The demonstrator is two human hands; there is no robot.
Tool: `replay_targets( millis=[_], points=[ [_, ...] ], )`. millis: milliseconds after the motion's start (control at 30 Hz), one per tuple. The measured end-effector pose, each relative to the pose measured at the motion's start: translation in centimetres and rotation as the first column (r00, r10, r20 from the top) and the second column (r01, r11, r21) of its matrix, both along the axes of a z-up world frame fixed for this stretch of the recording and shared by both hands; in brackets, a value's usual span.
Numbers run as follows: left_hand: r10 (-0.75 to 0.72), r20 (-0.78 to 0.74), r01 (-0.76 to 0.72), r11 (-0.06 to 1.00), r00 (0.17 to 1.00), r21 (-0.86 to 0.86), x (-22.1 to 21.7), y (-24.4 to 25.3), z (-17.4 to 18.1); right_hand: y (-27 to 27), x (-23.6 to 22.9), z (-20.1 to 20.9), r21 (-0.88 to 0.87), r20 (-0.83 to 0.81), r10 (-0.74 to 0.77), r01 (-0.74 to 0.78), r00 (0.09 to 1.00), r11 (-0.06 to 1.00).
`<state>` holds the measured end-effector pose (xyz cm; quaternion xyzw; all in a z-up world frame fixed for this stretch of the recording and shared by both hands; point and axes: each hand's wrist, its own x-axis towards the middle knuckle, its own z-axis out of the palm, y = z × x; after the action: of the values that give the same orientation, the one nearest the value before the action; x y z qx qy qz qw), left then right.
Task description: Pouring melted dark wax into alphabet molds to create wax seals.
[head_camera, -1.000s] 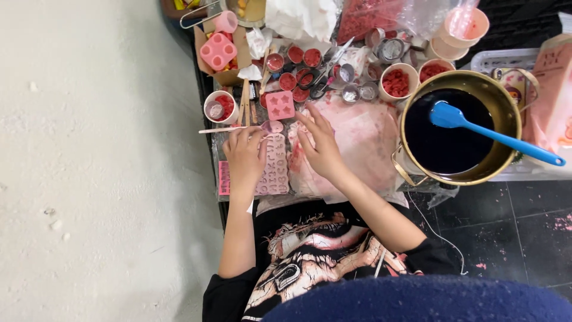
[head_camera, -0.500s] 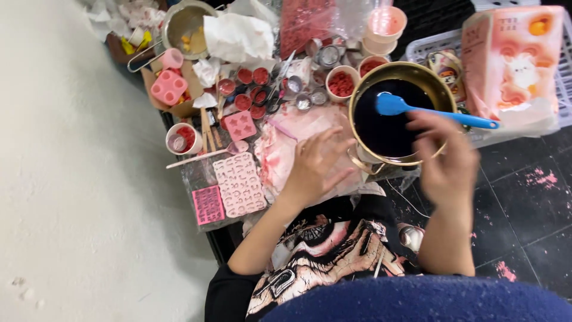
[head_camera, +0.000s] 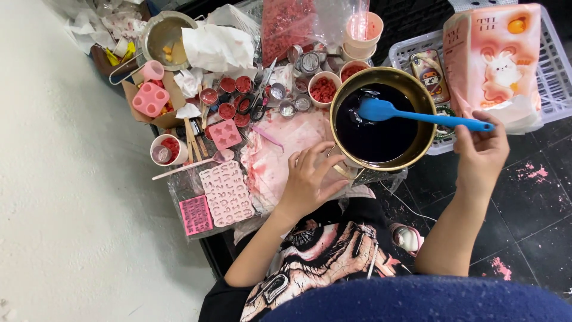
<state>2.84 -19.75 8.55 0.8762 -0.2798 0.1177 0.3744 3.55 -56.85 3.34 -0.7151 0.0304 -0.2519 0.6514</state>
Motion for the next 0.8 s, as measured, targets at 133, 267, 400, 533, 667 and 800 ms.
replay_targets(
  millis=[133, 267, 400, 533, 667, 800],
  points=[
    [0.004, -0.037, -0.005, 1.000, 0.999, -0.022, 0.1, 0.3, 0.0, 0.6, -1.2, 1.3, 0.224, -0.070, -0.034, 0.049, 0.997, 0.973],
    [0.072, -0.052, -0.071, 0.997, 0.996, 0.025, 1.2, 2.2, -2.5, 3.8, -2.1, 6.1, 0.233, 0.053, 0.070, -0.080, 0.996, 0.969],
    [0.357, -0.044, -0.325, 0.888, 0.933, 0.325, 3.1, 6.1, -4.7, 3.6, -3.3, 5.0, 0.220, 0.154, 0.170, -0.201, 0.973, 0.955],
    [0.395, 0.155, -0.424, 0.827, 0.905, 0.369, 5.0, 8.8, -6.6, 4.2, -3.6, 3.2, 0.093, 0.168, 0.158, -0.175, 0.973, 0.980],
    [0.312, 0.161, -0.351, 0.836, 0.936, 0.421, 7.0, 9.5, -7.6, 4.5, -4.1, 3.2, -0.053, 0.137, 0.193, -0.187, 0.972, 0.981],
    [0.343, 0.181, -0.387, 0.832, 0.922, 0.398, 8.7, 9.7, -8.5, 2.5, -4.6, 2.1, 0.086, 0.173, 0.106, -0.122, 0.979, 0.989]
  ],
)
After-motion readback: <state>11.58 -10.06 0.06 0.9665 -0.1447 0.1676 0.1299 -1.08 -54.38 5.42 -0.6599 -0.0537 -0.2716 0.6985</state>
